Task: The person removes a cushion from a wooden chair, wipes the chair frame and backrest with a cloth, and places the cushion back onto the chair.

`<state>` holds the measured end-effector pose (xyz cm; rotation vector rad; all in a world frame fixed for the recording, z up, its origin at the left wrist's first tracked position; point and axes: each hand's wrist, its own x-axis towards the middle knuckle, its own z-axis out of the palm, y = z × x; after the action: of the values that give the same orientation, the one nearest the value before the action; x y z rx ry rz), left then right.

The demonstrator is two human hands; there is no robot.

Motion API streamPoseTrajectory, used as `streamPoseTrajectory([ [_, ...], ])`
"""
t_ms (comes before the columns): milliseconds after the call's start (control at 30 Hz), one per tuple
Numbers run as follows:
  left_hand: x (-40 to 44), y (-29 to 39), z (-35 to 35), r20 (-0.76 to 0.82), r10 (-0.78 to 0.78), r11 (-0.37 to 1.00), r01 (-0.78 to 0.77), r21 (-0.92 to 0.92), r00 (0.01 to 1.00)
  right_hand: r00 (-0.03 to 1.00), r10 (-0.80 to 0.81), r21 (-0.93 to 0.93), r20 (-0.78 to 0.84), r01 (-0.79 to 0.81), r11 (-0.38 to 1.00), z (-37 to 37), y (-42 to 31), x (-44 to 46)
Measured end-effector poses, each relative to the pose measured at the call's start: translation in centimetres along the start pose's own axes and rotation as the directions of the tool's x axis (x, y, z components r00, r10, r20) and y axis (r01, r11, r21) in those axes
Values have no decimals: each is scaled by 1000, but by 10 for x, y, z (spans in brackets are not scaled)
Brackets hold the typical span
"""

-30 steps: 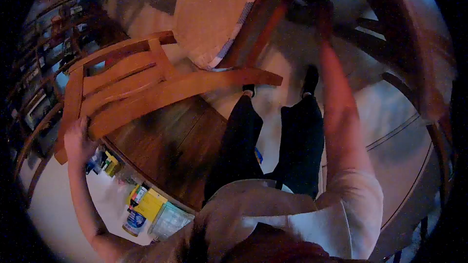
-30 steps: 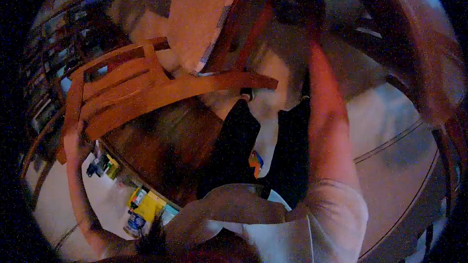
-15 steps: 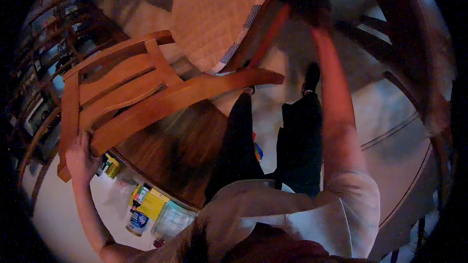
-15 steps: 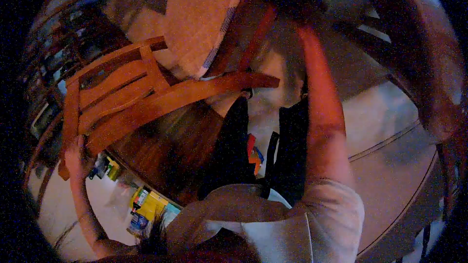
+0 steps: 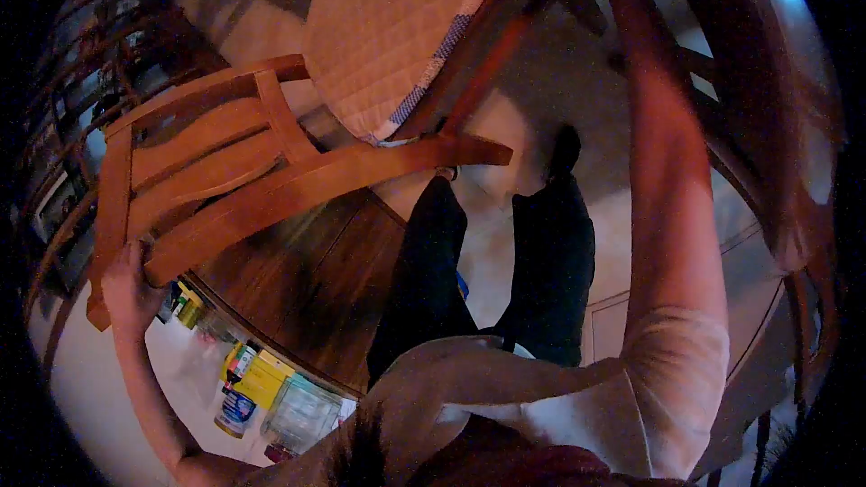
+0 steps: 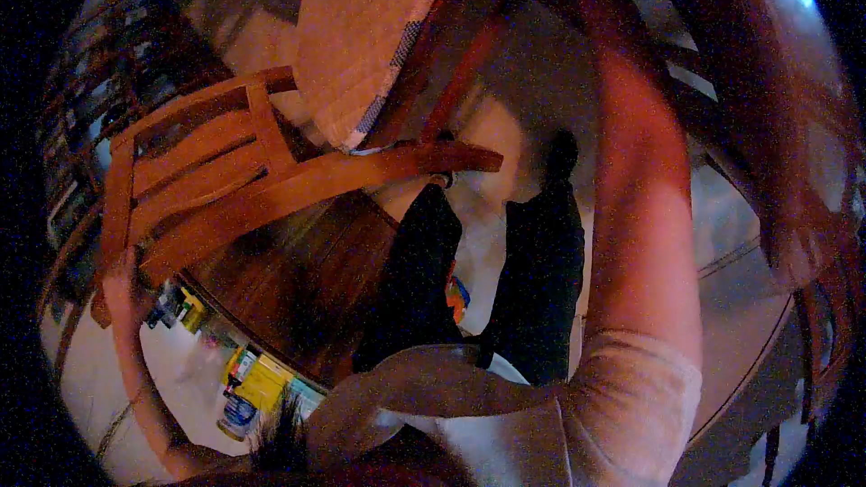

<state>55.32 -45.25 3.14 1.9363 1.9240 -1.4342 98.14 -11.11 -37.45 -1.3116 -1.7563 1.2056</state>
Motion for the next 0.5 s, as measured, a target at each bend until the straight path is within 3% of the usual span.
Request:
streamPoseTrajectory([
  [67, 4, 5, -3, 45, -58, 998, 58, 0, 997, 999, 7, -6, 32, -7, 1000, 7, 11, -5],
  [133, 8, 12, -13, -80, 64, 996, -69, -61, 995, 999, 21, 5, 35, -21, 1000, 10, 21, -17],
  [367, 8, 9, -6, 42, -37, 999, 38, -37, 998, 998, 66, 36, 19, -67, 997, 11, 38, -58],
  [500, 10, 8, -10, -40, 32, 999, -33, -27, 999, 996, 87, 11, 26, -87, 996, 9, 43, -68],
])
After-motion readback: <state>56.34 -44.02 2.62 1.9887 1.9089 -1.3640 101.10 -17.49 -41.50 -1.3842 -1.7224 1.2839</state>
